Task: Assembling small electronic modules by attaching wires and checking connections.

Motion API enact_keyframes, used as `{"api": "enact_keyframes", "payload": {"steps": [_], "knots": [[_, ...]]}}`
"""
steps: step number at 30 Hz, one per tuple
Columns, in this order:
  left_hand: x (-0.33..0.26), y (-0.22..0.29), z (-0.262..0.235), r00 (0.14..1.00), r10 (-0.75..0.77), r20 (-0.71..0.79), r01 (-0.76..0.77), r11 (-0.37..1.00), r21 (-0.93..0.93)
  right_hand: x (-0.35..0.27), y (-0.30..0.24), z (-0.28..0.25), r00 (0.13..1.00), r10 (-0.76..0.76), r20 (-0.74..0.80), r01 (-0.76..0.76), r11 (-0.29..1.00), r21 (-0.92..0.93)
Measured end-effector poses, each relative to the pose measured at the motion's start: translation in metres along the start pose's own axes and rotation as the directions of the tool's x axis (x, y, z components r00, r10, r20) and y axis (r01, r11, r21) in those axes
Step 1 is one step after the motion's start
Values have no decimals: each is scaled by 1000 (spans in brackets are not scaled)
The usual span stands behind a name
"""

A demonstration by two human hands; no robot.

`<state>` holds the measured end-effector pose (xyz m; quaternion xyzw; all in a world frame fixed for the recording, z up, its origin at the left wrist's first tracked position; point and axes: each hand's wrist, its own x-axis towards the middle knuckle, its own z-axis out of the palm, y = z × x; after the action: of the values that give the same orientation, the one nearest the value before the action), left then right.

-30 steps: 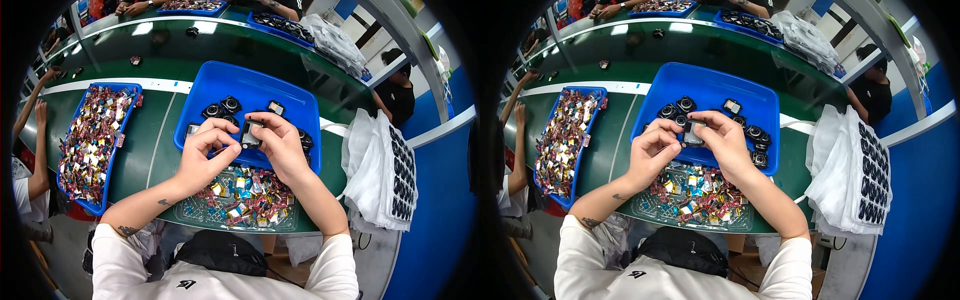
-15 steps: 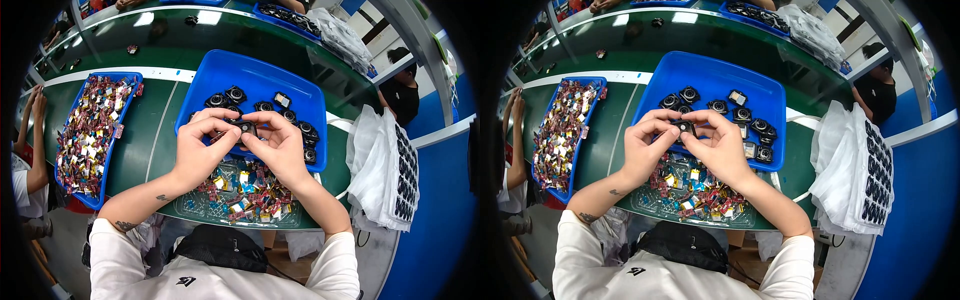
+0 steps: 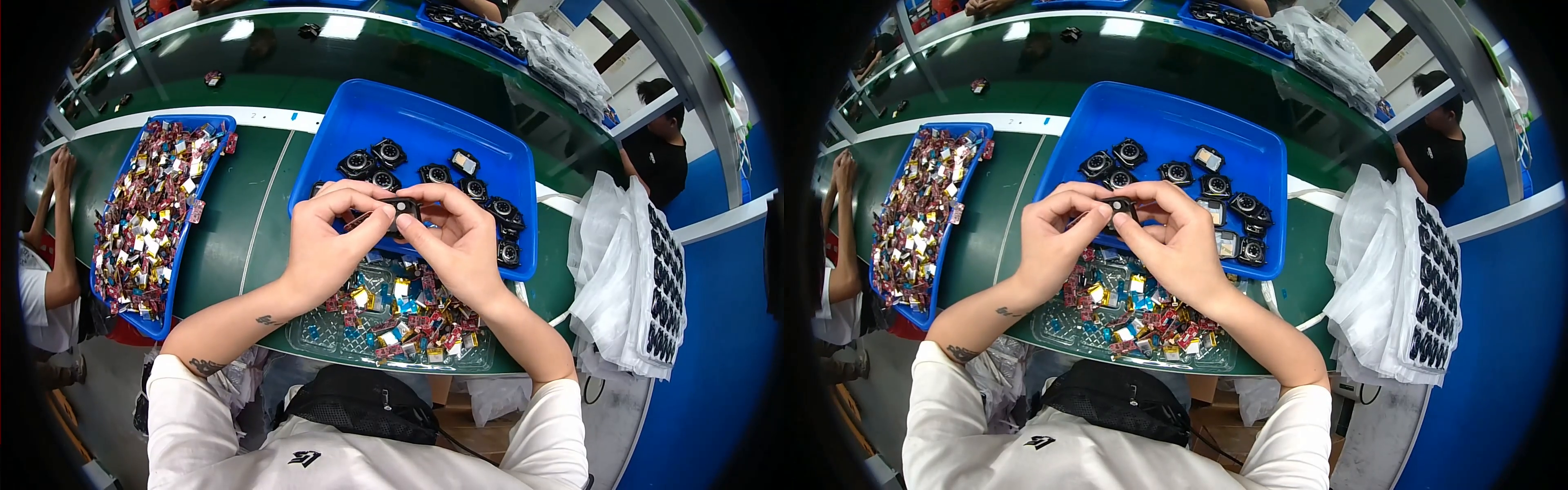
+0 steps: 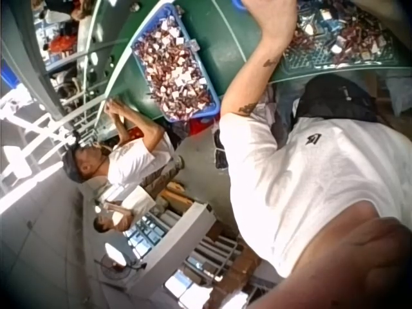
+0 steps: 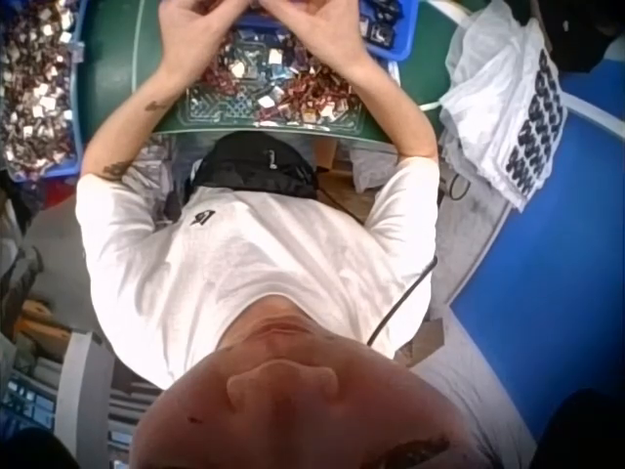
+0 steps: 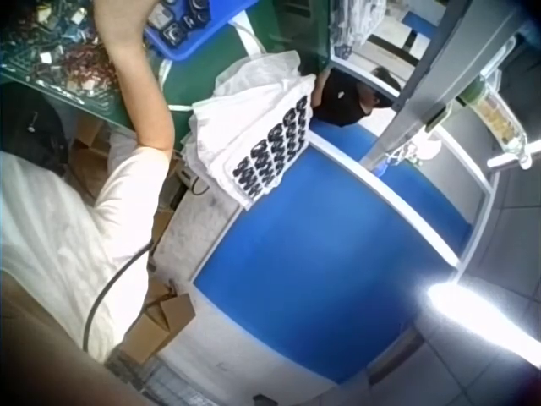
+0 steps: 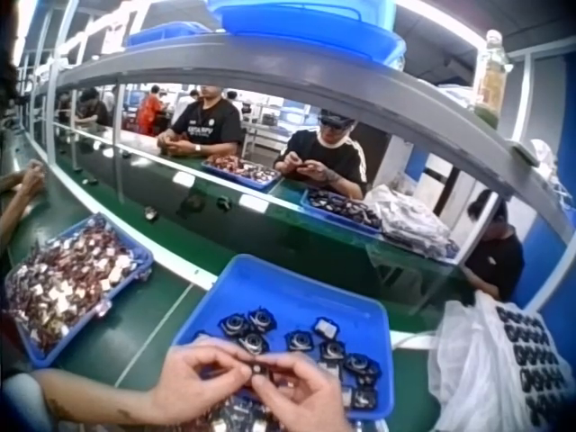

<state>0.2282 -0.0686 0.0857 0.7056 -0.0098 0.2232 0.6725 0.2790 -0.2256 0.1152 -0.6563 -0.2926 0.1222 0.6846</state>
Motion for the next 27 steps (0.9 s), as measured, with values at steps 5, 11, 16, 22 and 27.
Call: {"api": "enact_keyframes", "payload": {"steps": [5,11,16,22,27], "knots": [[-1,4,0,999,37,23,-39,995,94,-1,0,-1,1000,-3,-11,3,1000,-17],[-4,9,2,985,164,50,-170,966,193,3,0,-5,993,-90,-78,86,995,-55],[2,6,1,966,260,12,-258,948,189,7,1,-16,988,-6,-157,12,999,41],[-2,9,5,995,101,25,-103,990,97,6,4,-19,980,-92,-178,87,996,-37],[-3,7,8,993,97,62,-105,986,134,8,-4,-16,991,-35,-127,31,999,-29]]}}
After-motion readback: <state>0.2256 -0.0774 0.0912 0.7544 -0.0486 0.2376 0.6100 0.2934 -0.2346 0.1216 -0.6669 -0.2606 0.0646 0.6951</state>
